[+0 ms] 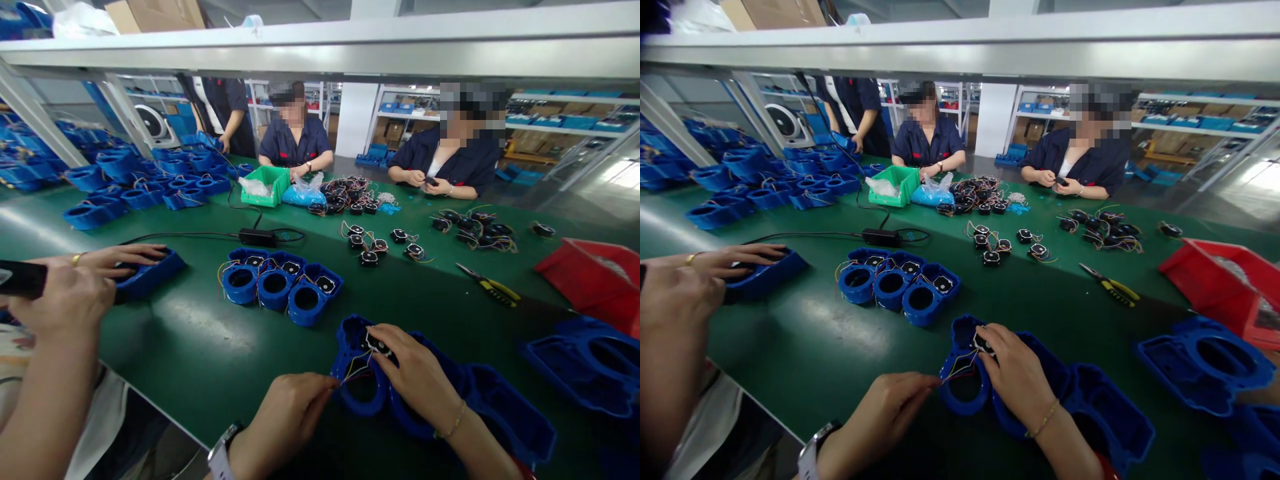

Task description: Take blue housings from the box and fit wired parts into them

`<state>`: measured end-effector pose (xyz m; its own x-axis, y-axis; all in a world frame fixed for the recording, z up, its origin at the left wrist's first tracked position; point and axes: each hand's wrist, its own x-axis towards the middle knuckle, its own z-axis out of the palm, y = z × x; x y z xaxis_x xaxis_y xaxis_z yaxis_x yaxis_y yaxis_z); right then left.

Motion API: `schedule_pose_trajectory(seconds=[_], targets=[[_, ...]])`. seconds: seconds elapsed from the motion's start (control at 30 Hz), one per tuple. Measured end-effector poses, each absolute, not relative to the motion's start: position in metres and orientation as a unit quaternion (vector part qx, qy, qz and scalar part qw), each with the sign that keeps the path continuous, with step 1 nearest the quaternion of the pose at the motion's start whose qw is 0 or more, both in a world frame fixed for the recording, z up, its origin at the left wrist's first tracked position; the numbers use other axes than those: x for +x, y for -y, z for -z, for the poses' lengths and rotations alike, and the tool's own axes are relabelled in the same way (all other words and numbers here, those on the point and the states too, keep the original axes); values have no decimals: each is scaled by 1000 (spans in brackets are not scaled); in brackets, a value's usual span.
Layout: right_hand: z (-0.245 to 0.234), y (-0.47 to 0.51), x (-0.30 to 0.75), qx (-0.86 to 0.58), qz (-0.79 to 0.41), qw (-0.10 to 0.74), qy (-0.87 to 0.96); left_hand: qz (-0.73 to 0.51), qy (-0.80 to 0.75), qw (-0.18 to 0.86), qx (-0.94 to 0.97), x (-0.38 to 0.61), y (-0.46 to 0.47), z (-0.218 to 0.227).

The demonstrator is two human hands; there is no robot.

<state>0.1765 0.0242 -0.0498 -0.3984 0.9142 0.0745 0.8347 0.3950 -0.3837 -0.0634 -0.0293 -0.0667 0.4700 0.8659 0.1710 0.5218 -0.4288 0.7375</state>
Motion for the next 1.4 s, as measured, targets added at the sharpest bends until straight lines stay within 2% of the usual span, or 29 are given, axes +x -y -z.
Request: schedule_pose_trajectory(seconds=[0.23,0.37,0.43,0.57,0.67,0.73,0.8,0.97,1.1,1.27,1.4], targets=[[49,-22,175,-477,-47,36,877,-207,-433,298,825,-70,30,66],[50,-18,172,-468,-46,26,882,-165,-481,189,840,-70,20,50],[49,-16,170,-473,-55,19,879,-172,-454,157,860,-59,16,40],[36,-16,178,-472,-123,-5,873,-128,-337,194,912,-25,12,37],[13,-34,199,-440,-220,10,871,-105,-333,200,915,-13,8,49],[-3,-61,213,-468,-212,34,857,-100,-340,213,911,-13,5,55],[-10,-98,219,-527,-153,39,835,-103,-349,224,904,-15,0,57],[16,-197,190,-607,-85,-22,790,-113,-382,223,890,-19,-15,53],[44,-240,162,-645,-59,-48,760,-109,-388,218,889,-22,-27,52],[58,-233,183,-594,-81,-59,798,-109,-394,216,887,-35,-32,49],[51,-195,231,-505,-120,-59,853,-139,-378,209,891,-45,-32,23]])
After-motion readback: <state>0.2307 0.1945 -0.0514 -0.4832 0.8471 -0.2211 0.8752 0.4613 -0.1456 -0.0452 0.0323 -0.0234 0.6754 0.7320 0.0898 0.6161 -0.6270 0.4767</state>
